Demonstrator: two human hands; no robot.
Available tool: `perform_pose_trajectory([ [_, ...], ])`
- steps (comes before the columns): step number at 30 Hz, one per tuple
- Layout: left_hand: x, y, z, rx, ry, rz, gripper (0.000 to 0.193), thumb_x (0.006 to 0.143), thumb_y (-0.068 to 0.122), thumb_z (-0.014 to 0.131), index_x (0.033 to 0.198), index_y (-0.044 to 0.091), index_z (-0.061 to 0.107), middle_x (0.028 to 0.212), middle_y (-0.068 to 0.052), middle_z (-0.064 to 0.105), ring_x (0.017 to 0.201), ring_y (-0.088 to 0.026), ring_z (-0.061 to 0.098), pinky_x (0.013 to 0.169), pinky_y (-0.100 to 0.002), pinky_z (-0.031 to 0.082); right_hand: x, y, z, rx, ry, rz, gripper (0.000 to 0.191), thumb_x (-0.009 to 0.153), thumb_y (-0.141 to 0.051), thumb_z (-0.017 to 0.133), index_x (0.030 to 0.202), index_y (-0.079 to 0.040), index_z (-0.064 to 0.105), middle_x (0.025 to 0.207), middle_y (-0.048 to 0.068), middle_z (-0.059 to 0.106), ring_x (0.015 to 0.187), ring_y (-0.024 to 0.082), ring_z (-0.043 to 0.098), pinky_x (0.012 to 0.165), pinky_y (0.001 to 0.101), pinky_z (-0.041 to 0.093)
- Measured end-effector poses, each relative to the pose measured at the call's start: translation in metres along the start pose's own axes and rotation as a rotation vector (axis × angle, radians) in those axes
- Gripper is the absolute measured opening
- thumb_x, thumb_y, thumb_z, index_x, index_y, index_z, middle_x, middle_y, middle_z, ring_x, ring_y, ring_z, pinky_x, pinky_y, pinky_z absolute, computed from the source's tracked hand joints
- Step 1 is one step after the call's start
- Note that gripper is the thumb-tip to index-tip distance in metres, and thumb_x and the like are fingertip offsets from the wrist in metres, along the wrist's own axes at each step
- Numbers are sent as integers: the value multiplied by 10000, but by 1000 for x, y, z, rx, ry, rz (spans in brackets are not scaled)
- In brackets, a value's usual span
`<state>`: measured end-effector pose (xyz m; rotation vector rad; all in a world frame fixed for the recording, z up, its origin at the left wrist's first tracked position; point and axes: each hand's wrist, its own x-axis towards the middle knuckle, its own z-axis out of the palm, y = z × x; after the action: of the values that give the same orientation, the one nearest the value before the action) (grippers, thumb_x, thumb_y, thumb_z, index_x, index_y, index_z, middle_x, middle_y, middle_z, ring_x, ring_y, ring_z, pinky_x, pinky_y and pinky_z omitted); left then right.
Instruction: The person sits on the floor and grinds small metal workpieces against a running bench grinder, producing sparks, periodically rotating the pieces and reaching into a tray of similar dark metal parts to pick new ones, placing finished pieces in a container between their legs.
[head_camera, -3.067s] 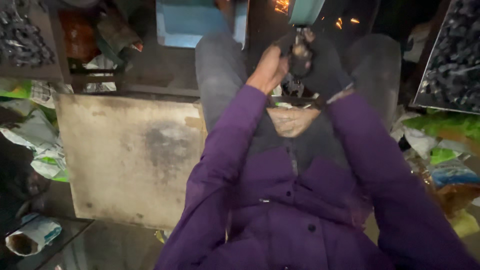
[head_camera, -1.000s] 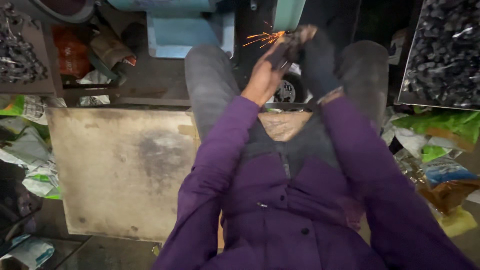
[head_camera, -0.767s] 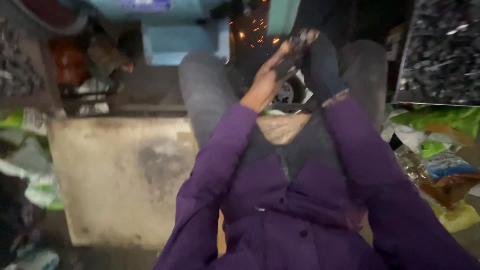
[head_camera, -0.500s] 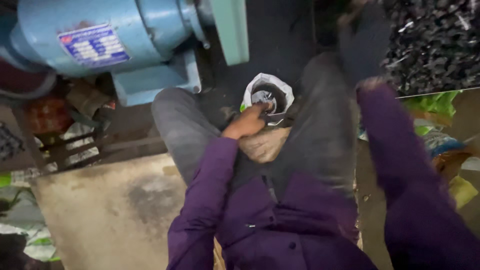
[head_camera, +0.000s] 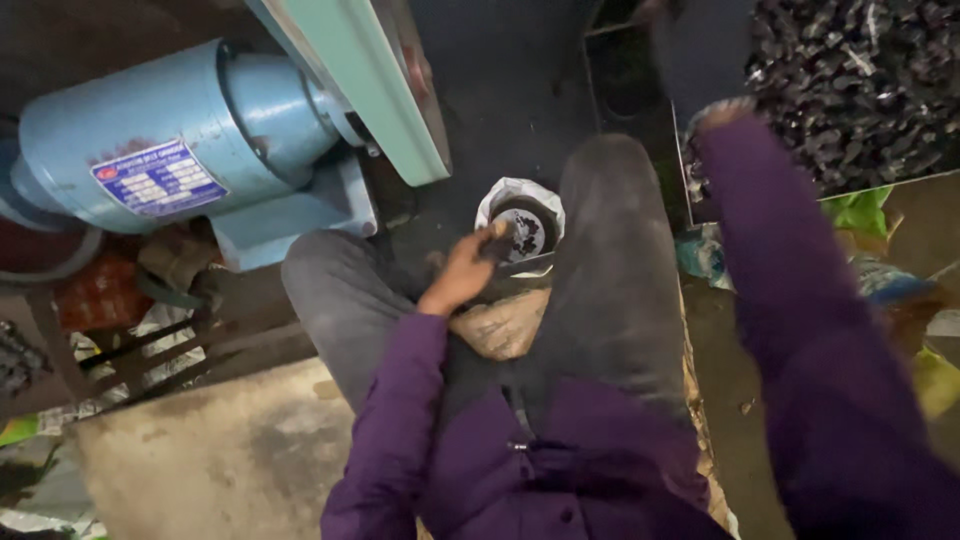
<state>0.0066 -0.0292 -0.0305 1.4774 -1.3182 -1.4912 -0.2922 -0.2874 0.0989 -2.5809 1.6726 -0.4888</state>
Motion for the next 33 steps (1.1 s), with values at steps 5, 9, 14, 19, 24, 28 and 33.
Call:
perform_pose_trajectory([
  [5, 5, 12, -9, -935, 132, -262, 334, 1025, 128, 438, 1319, 56, 580, 1181, -170, 710, 1039, -272, 709, 916, -361, 580, -68, -148, -7, 793, -81, -129, 181, 930, -115, 720, 1108, -93, 696, 1011, 95, 755, 907, 267, 744, 798, 383, 574],
  [9, -5, 4, -17, -416, 435, 29, 467, 926, -93, 464, 1355, -23, 635, 1198, -140, 714, 1051, -199, 684, 916, -319, 540, -112, -205, 19, 912, -109, -28, 327, 842, -71, 731, 1157, -11, 666, 980, 163, 738, 894, 301, 722, 781, 379, 559],
  [14, -14, 5, -22, -418, 519, 184, 459, 889, -170, 590, 1319, -7, 591, 1188, -125, 714, 1039, -196, 698, 901, -322, 577, -129, -198, 49, 1482, -789, 357, 172, 966, -123, 646, 1052, 10, 713, 924, 83, 726, 805, 150, 675, 716, 320, 553],
  [19, -18, 18, -28, -706, 422, 182, 558, 849, -198, 447, 1342, 31, 572, 1185, -136, 714, 1043, -216, 712, 847, -311, 592, -135, -208, 75, 1650, -989, 602, 177, 1006, -183, 600, 1022, -35, 696, 884, 42, 694, 792, 153, 648, 728, 313, 544],
  [24, -9, 20, -27, -735, 423, -29, 448, 942, -91, 416, 1335, -14, 617, 1084, -113, 672, 953, -206, 659, 821, -342, 577, -120, -217, 89, 1921, -739, 575, 172, 1052, -231, 613, 1060, -67, 663, 906, 12, 650, 803, 117, 633, 699, 286, 520],
  [28, 1, 22, -29, -267, 725, -3, 377, 991, -49, 555, 1361, -47, 621, 1293, -92, 583, 1155, -170, 576, 959, -313, 476, -111, -221, 95, 1880, -788, 689, 177, 1077, -232, 637, 1025, -63, 641, 868, 29, 630, 737, 141, 620, 656, 305, 509],
  [33, 0, 22, -29, -672, 443, -121, 357, 979, 9, 506, 1286, -70, 671, 973, -78, 696, 823, -156, 642, 664, -278, 495, -107, -217, 96, 1927, -783, 696, 159, 1033, -194, 628, 1142, -86, 669, 899, 16, 667, 755, 127, 642, 687, 283, 533],
])
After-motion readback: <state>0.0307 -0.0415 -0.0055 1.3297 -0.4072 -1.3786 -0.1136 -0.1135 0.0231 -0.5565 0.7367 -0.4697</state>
